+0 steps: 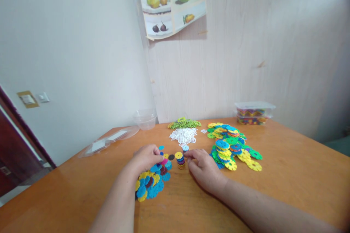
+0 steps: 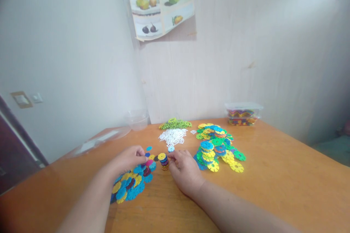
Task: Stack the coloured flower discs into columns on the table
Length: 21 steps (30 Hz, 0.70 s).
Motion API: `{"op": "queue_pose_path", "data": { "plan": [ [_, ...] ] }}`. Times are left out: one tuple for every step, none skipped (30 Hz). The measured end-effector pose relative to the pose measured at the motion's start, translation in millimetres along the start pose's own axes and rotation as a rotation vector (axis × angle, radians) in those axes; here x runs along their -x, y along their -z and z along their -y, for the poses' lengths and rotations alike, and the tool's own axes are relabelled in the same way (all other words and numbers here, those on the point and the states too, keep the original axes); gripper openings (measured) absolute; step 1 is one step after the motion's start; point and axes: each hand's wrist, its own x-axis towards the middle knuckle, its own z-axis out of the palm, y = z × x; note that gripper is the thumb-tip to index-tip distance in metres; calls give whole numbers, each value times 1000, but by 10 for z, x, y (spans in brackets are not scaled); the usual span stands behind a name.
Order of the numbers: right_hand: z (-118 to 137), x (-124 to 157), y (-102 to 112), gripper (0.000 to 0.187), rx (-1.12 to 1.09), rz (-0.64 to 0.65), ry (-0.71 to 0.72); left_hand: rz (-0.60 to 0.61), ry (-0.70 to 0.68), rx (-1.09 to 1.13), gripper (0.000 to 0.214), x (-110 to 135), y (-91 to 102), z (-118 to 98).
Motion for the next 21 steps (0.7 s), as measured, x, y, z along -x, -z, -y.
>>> {"op": "queue_pose_path", "data": {
  "plan": [
    [3, 0, 1, 25, -1, -2, 0, -14, -16, 43, 25, 19, 1, -31],
    [5, -1, 2, 25, -1, -3, 1, -26, -36, 90, 27, 40, 1, -68],
    [7, -1, 3, 25, -2, -5, 0, -34, -59, 136, 29, 62, 0, -109],
    [9, -2, 5, 24, -1, -5, 1, -35, -83, 173, 30, 83, -3, -154],
    [11, -3, 6, 24, 0, -6, 1, -33, -112, 202, 31, 102, -7, -201],
    [12, -5, 7, 24, 3, -5, 3, -36, -134, 220, 31, 117, -14, -248],
    [13, -6, 6, 24, 5, -5, 5, -43, -151, 230, 31, 128, -24, -292],
    [14, -8, 4, 23, 8, -3, 7, -54, -167, 228, 30, 135, -37, -334],
    [12, -10, 0, 23, 11, -2, 10, -69, -187, 214, 28, 138, -54, -373],
    [10, -12, -5, 23, 13, 0, 11, -87, -212, 190, 26, 139, -74, -408],
    [6, -14, -11, 24, 15, 2, 12, -107, -244, 154, 24, 138, -95, -438],
    [0, -16, -18, 24, 17, 4, 13, -126, -280, 111, 22, 136, -117, -466],
    [-6, -18, -24, 24, 19, 6, 12, -143, -317, 65, 21, 135, -138, -490],
    [-12, -19, -30, 24, 21, 8, 12, -156, -350, 23, 21, 135, -155, -511],
    [-17, -20, -34, 24, 24, 9, 10, -164, -376, -10, 21, 136, -167, -527],
    [-21, -20, -36, 24, 27, 11, 8, -163, -396, -29, 22, 137, -173, -539],
    [-24, -19, -37, 24, 30, 14, 5, -160, -407, -30, 22, 139, -173, -546],
    [-25, -18, -37, 25, 32, 16, 1, -159, -409, -17, 22, 140, -166, -546],
    [-24, -16, -36, 25, 35, 17, -4, -162, -404, 1, 21, 141, -153, -540],
    [-21, -15, -33, 25, 37, 17, -8, -171, -395, 18, 21, 143, -134, -527],
    [-17, -13, -30, 25, 39, 16, -12, -177, -382, 26, 21, 145, -112, -510]
  ]
}}
